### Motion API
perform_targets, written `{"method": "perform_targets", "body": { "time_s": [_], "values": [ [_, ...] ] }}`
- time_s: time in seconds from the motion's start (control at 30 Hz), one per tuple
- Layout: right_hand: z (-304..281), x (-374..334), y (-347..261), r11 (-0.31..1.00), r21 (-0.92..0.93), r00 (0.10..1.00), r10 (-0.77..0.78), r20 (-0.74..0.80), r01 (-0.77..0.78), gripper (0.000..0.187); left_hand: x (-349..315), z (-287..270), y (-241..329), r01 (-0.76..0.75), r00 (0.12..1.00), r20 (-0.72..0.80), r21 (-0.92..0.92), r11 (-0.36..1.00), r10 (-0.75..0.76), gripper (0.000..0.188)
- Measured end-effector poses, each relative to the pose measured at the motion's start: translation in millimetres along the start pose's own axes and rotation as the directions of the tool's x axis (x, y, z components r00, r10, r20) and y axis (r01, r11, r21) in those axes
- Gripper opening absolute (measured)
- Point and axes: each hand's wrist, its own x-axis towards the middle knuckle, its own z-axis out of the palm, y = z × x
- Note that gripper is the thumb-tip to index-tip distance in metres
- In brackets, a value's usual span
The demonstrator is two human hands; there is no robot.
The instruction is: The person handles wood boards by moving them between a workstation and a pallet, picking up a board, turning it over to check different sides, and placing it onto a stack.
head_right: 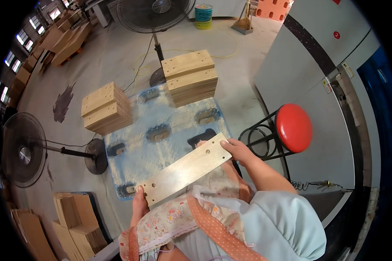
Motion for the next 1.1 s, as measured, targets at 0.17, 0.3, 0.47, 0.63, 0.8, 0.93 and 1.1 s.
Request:
{"method": "perform_targets", "body": {
  "time_s": [0.17, 0.3, 0.47, 0.63, 0.8, 0.93, 1.1],
  "values": [
    [-9.6, 40.5, -8.0, 0.995, 0.092, 0.993, 0.054, -0.107, -0.044, 0.040, 46.1, 35.2, 39.6, 0.015, 1.000, -0.016, 0.116, 0.993, -0.013, 0.051],
    [-26.0, 98.1, -14.9, 0.966, 0.260, 0.996, 0.034, -0.082, -0.011, 0.040, 107.6, 68.5, 70.4, -0.024, 1.000, 0.015, 0.181, 0.983, 0.021, 0.048],
    [-50.1, 199.0, -33.2, 0.931, 0.365, 0.993, 0.018, -0.118, 0.027, 0.037, 211.2, 114.2, 106.7, 0.125, 0.989, 0.065, 0.093, 0.988, -0.132, 0.035],
    [-91.4, 317.6, -54.3, 0.952, 0.273, 0.948, -0.047, -0.314, 0.138, 0.039, 339.7, 188.4, 117.4, 0.032, 0.976, 0.212, 0.063, 0.997, -0.045, 0.032],
    [-122.7, 414.1, -88.4, 0.970, 0.126, 0.890, -0.135, -0.435, 0.209, 0.037, 445.8, 269.9, 121.3, 0.067, 0.980, 0.184, 0.069, 0.995, -0.078, 0.037],
    [-148.8, 471.0, -87.4, 0.984, 0.037, 0.893, -0.141, -0.428, 0.172, 0.033, 490.3, 304.9, 117.7, 0.074, 0.991, 0.100, 0.109, 0.991, -0.085, 0.038],
    [-159.2, 502.5, -89.5, 0.990, -0.037, 0.885, -0.135, -0.446, 0.133, 0.033, 509.7, 321.8, 114.8, 0.103, 0.992, 0.064, 0.069, 0.992, -0.108, 0.041]
  ]
}}
